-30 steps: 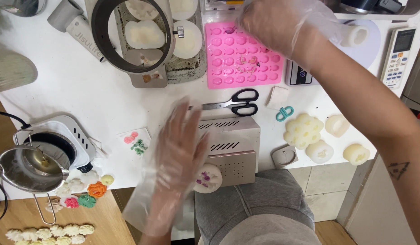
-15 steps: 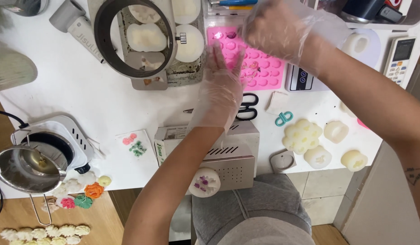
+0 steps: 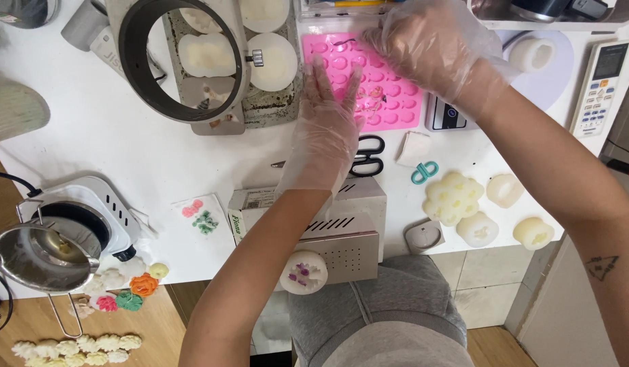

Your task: Decorating a wax candle by placing small wax elements on it and securing them with a heat gun.

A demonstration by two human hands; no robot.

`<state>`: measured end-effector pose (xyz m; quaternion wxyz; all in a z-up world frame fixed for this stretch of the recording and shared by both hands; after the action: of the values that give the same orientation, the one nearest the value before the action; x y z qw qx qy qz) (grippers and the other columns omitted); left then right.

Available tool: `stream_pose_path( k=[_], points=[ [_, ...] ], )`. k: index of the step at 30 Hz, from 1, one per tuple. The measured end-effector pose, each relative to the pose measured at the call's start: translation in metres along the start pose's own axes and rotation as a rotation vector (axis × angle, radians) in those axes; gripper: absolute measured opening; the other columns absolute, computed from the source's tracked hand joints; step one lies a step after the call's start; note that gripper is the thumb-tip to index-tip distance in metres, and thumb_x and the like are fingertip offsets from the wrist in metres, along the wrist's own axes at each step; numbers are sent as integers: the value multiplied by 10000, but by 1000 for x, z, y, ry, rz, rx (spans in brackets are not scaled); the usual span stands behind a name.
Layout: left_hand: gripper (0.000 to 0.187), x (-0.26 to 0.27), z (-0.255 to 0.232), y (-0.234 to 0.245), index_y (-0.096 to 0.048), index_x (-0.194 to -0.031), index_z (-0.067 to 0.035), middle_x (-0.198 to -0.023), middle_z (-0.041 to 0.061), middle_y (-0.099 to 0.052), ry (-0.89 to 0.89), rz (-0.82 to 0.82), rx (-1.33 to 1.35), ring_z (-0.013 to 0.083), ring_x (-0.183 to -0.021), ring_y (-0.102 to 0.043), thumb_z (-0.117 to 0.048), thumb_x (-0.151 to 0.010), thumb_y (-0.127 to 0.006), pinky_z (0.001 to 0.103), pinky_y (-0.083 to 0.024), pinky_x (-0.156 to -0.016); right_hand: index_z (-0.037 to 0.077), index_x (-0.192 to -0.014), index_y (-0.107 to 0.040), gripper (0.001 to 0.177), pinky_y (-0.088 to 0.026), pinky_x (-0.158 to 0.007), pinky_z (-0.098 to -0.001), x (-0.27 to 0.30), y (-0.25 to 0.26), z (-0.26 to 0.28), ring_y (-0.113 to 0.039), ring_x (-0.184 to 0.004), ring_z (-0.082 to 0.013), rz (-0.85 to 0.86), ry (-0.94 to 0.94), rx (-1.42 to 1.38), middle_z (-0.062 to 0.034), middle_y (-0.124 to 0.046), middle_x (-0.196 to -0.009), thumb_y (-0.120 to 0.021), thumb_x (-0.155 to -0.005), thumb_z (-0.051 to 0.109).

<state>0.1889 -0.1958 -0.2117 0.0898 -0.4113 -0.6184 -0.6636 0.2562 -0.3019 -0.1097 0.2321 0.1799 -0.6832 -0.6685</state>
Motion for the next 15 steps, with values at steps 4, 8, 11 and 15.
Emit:
stream_pose_path(
  k=[4, 8, 11, 15],
  points=[
    [828, 2, 2, 5, 37, -1643, -284, -1634, 366, 48, 2, 14, 14, 527, -1534, -55, -585, -1026, -427, 541, -245, -1218, 92, -829, -725, 419, -517, -634, -389, 0, 2, -2, -669, -686, -249, 36, -8, 16, -63, -689, -773, -654, -1140, 366],
    [802, 13, 4, 17, 1, -1650, -251, -1636, 384, 1, -28, -42, -2, 528, -1522, -83, -560, -1042, -421, 524, -280, -1194, 80, -1171, -808, 189, -580, -723, -329, 12, 9, -16, -724, -825, -208, -10, -195, -691, -104, -771, -1032, -753, -1008, 156],
    [774, 24, 7, 28, -37, -1654, -217, -1639, 384, -33, -69, -101, 17, 515, -1525, -93, -540, -1055, -408, 505, -271, -1194, 80, -1178, -788, 189, -599, -784, -291, 36, 12, -21, -727, -886, -146, 37, -412, -1000, -82, -786, -1072, -760, -994, 103],
    [754, 31, 11, 33, -83, -1639, -185, -1655, 310, -63, -114, -114, 59, 460, -1540, -83, -544, -1050, -388, 478, -163, -1247, 78, -1146, -775, 158, -629, -758, -250, 77, 32, -12, -740, -844, -116, 92, -601, -1191, -75, -786, -1042, -739, -1001, 131]
  ],
)
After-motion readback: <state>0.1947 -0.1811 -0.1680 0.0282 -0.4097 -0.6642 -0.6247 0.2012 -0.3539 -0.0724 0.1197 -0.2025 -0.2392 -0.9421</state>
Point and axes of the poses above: each hand's wrist, its own x-axis away from the middle knuckle, its own y-axis out of the back of the hand, z = x × y, the point moved 9 cm from there along -x, towards the middle knuckle
